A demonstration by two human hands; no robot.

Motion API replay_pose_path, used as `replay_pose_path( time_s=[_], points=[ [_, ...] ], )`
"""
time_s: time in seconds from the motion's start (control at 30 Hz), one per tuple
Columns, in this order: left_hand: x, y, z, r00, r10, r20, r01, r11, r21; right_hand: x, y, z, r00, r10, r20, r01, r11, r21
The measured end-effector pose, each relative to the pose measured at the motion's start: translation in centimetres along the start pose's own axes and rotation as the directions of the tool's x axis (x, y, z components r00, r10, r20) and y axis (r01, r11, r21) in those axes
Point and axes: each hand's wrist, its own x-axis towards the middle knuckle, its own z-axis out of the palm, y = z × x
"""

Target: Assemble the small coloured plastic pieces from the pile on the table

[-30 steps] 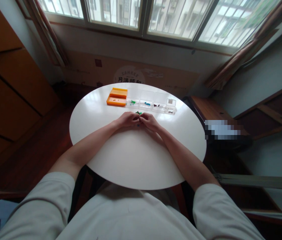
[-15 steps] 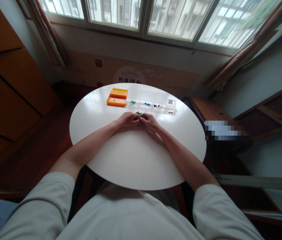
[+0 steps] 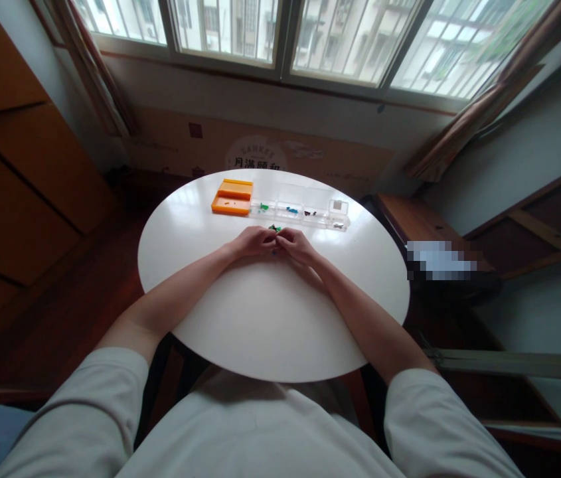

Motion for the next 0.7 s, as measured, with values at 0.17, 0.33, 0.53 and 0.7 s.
replay_pose_path(
  time_s=[0.17,0.33,0.53,0.7],
  points=[
    [-0.01,0.17,-0.05,1.0,0.009,0.0,-0.009,1.0,0.008,-0.04,-0.32,-0.02,1.0,-0.012,-0.012,0.012,0.999,-0.035],
    [0.12,0.03,0.05,1.0,0.01,0.016,-0.011,0.999,0.039,-0.13,-0.66,-0.04,1.0,0.011,-0.011,-0.011,1.0,-0.019],
    [0.16,-0.09,0.12,1.0,0.017,0.019,-0.017,1.0,0.024,-0.1,-0.62,-0.06,1.0,0.005,-0.011,-0.005,1.0,-0.018],
    [0.15,-0.01,0.14,1.0,0.013,0.018,-0.013,0.999,0.037,-0.06,-0.44,-0.1,1.0,-0.015,0.007,0.015,1.0,-0.009]
  ],
)
